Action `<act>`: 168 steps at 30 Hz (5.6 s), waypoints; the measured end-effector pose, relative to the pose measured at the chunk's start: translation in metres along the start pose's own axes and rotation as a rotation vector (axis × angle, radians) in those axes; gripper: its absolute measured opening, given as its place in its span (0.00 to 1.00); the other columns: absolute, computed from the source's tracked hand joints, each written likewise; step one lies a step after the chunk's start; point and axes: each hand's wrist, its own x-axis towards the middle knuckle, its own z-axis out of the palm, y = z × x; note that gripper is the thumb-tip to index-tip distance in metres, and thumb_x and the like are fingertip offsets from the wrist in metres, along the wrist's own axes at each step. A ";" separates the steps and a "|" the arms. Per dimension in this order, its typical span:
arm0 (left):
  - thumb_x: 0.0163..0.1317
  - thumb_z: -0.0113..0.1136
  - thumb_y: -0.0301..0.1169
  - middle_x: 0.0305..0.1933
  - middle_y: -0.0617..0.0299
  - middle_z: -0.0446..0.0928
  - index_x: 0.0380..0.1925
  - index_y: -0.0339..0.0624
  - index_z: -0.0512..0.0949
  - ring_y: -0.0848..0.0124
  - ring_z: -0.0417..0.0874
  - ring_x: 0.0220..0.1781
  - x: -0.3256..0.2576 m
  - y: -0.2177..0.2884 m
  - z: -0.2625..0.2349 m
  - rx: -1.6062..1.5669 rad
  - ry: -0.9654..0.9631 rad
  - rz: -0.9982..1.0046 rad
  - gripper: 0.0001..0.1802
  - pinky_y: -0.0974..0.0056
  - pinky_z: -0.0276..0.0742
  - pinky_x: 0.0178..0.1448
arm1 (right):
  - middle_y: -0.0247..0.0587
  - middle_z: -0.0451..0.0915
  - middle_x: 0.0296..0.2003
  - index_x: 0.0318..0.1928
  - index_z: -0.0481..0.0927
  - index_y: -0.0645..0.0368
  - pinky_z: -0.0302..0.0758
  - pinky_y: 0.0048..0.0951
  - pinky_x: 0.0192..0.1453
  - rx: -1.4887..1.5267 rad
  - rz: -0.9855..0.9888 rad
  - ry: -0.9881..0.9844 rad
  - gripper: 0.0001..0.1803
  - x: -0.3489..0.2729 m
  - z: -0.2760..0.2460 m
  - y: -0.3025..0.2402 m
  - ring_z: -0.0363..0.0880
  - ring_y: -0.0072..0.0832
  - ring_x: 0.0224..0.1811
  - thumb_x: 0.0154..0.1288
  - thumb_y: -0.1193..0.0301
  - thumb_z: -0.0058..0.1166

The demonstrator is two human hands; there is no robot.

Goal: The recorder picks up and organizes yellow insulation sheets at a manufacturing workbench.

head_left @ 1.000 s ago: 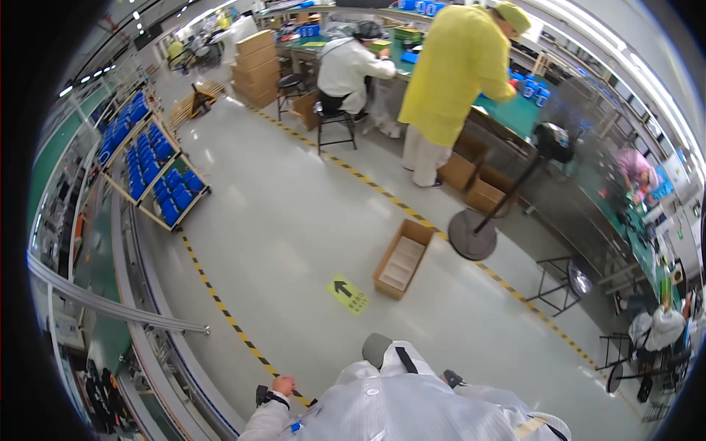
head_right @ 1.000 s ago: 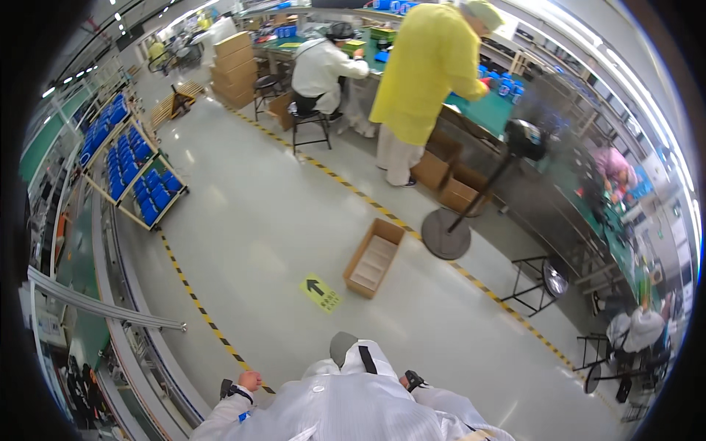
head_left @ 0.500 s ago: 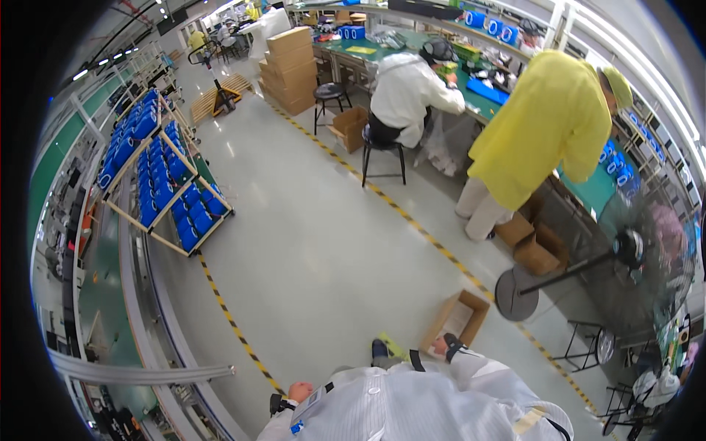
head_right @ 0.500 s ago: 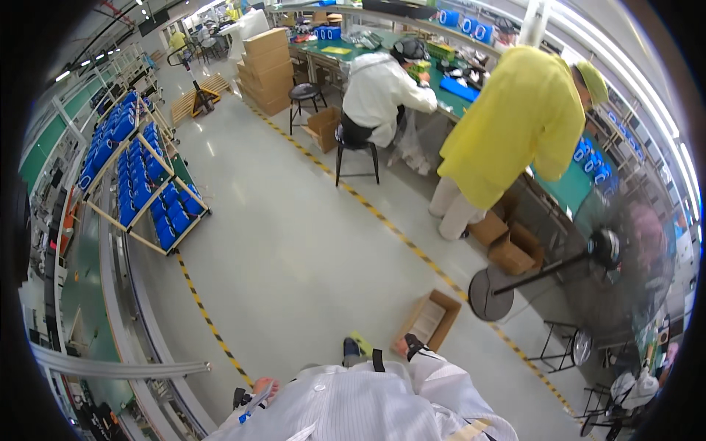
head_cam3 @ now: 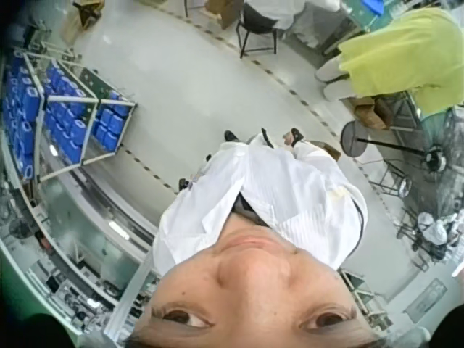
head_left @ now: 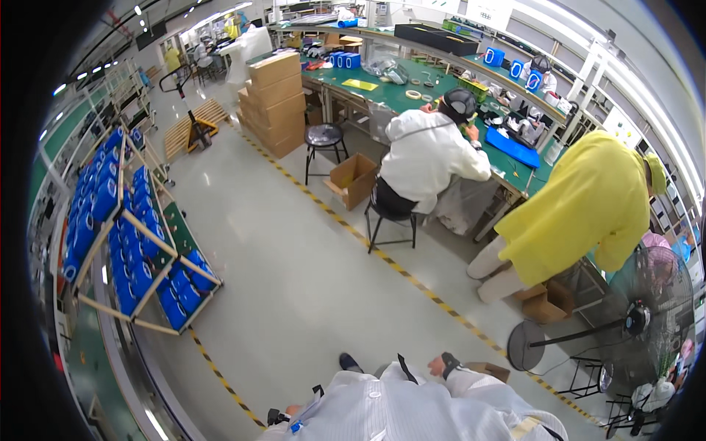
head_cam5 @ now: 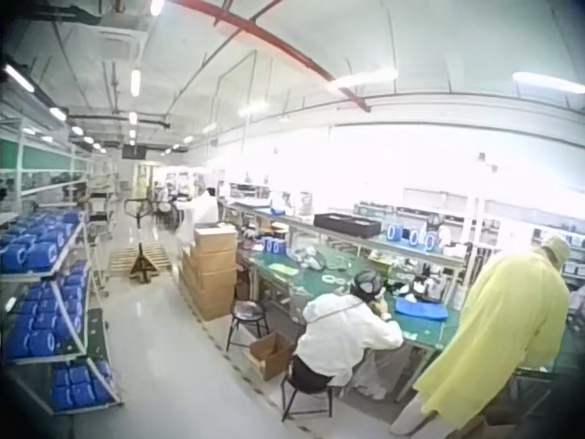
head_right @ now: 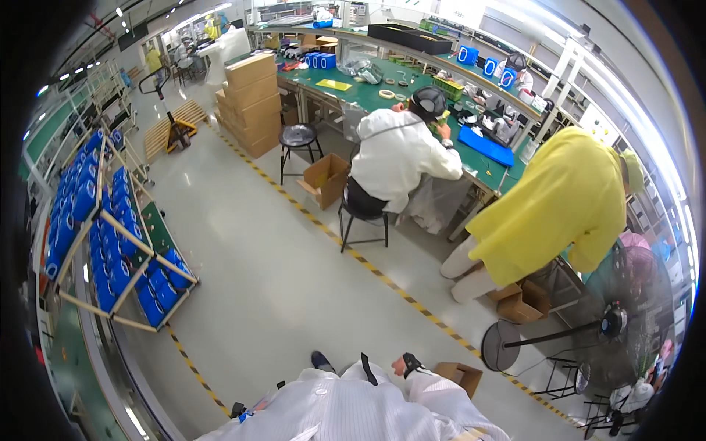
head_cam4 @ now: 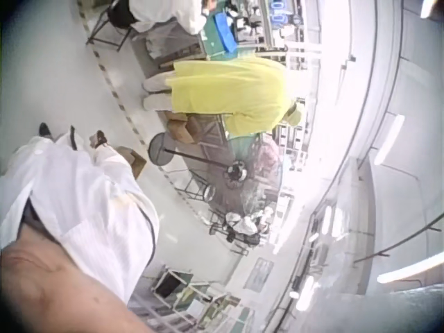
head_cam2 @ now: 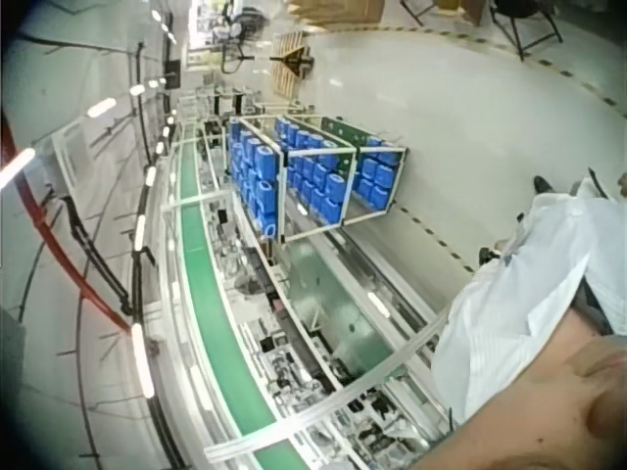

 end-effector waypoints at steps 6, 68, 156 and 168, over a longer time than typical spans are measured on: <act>0.55 0.57 0.31 0.22 0.62 0.77 0.27 0.41 0.78 0.70 0.79 0.23 0.202 0.011 -0.192 -0.631 0.021 -0.570 0.05 0.65 0.70 0.21 | 0.45 0.80 0.49 0.54 0.77 0.54 0.79 0.37 0.47 0.148 0.098 0.132 0.25 0.043 -0.100 -0.024 0.83 0.38 0.44 0.55 0.60 0.55; 0.52 0.58 0.61 0.76 0.49 0.47 0.71 0.47 0.53 0.51 0.44 0.77 1.599 0.670 -0.732 0.737 -0.635 1.382 0.51 0.34 0.39 0.72 | 0.45 0.76 0.52 0.61 0.65 0.60 0.75 0.32 0.45 3.005 0.460 1.356 0.34 0.587 -1.431 0.196 0.78 0.29 0.43 0.67 0.46 0.49; 0.71 0.48 0.35 0.28 0.67 0.76 0.38 0.35 0.77 0.79 0.73 0.26 0.072 0.494 -0.041 0.549 -2.193 0.521 0.14 0.70 0.71 0.32 | 0.33 0.80 0.40 0.48 0.76 0.64 0.75 0.23 0.42 1.908 2.201 2.811 0.13 -0.127 -0.177 -0.457 0.77 0.19 0.38 0.64 0.74 0.57; 0.69 0.52 0.34 0.30 0.69 0.76 0.40 0.33 0.77 0.81 0.70 0.29 -0.205 0.569 0.261 0.512 -2.157 0.481 0.13 0.70 0.69 0.33 | 0.36 0.80 0.44 0.50 0.75 0.65 0.74 0.27 0.49 1.978 2.398 2.276 0.13 -0.310 0.190 -0.353 0.78 0.23 0.42 0.65 0.76 0.52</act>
